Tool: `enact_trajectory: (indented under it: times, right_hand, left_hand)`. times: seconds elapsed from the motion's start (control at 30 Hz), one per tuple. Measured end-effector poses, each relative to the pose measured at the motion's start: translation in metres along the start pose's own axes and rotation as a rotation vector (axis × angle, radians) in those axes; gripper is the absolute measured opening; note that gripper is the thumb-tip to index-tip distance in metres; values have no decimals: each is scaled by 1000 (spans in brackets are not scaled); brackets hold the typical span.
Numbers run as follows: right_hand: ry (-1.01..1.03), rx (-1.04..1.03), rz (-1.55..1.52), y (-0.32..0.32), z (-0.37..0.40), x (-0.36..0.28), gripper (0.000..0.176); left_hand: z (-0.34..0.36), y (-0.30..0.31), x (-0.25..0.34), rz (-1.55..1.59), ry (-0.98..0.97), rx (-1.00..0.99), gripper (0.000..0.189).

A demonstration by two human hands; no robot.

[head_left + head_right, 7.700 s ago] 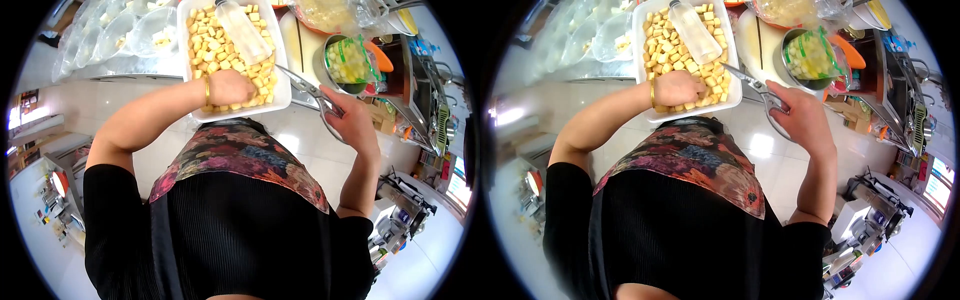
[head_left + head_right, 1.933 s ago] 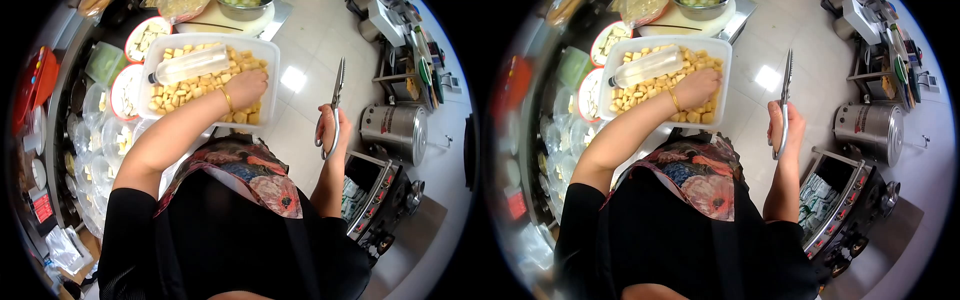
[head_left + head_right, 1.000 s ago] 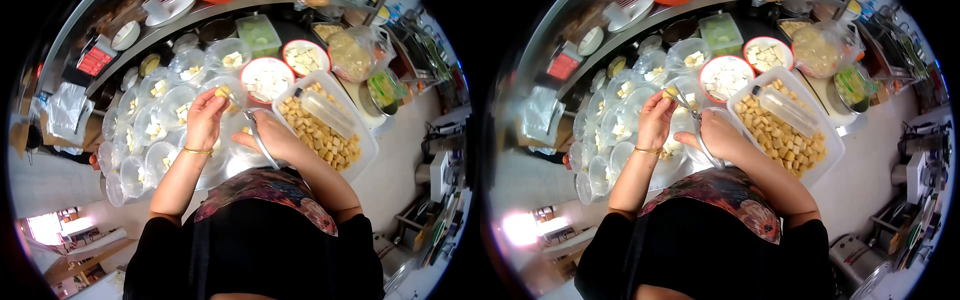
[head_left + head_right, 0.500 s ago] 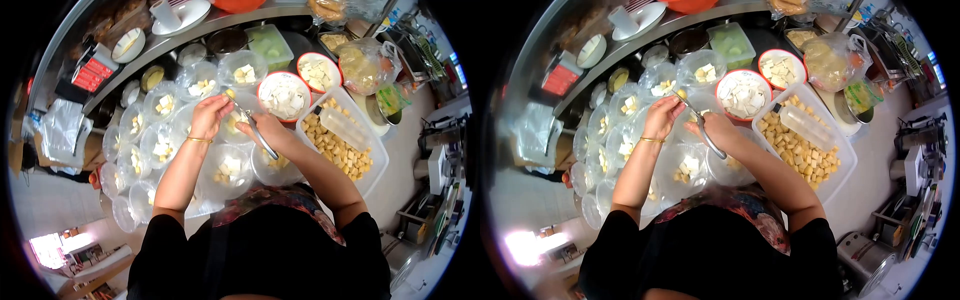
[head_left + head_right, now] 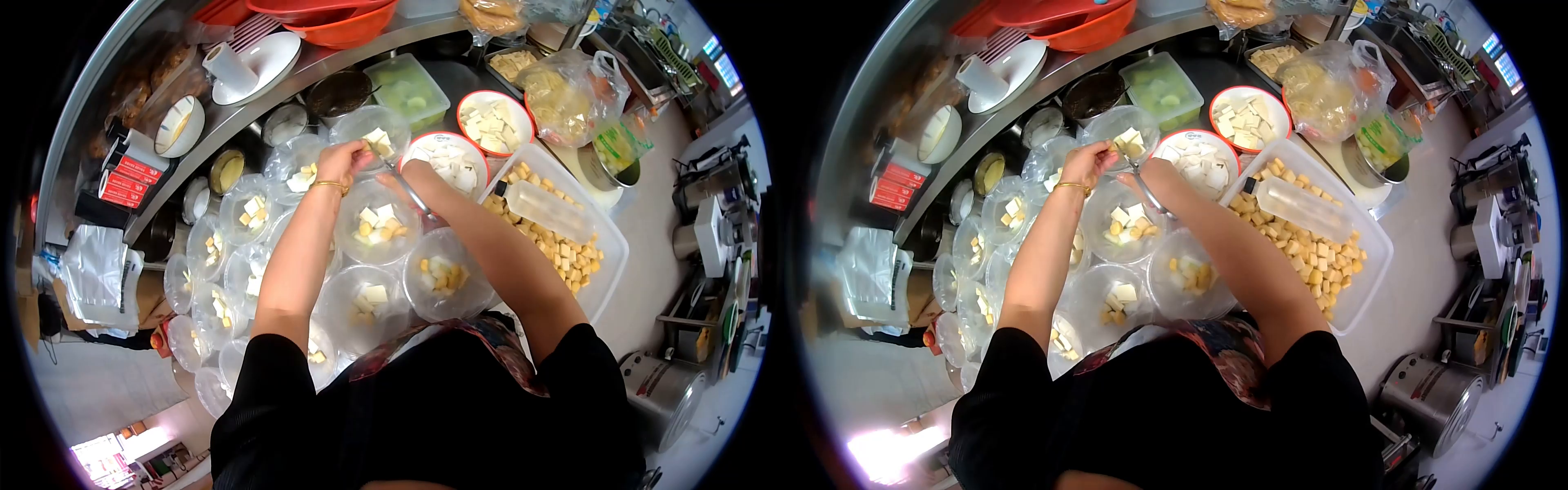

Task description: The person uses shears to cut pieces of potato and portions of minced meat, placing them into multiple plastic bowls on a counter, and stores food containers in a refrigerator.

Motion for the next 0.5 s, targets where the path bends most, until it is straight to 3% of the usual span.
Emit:
enact_trajectory:
  times: [0.13,0.23,0.33,0.37,0.43,0.5]
  right_hand:
    - [-51,140,-173,23,38,13,51]
    - [2,221,-374,54,92,53,43]
    - [-47,432,-571,94,170,113,34]
    - [-17,598,-594,109,197,136,29]
    - [-5,862,-672,131,252,186,33]
    - [35,1117,-776,145,296,222,33]
  left_hand:
    - [0,-3,12,-365,-105,59,20]
    - [29,-9,23,-515,-435,230,25]
    - [67,-45,11,-750,-536,-42,27]
    - [92,-75,10,-754,-583,-157,24]
    - [149,-144,4,-753,-836,-391,23]
    - [197,-205,-19,-875,-800,-665,25]
Point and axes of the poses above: each hand's wrist, its own z-axis away from the middle knuckle, its own y-axis out of the back of the hand, x = y × z, the point moved 4 cm from there along -z, towards the middle knuckle, and after that the axes turned 2 degrees about x, right-handed, at the moved point
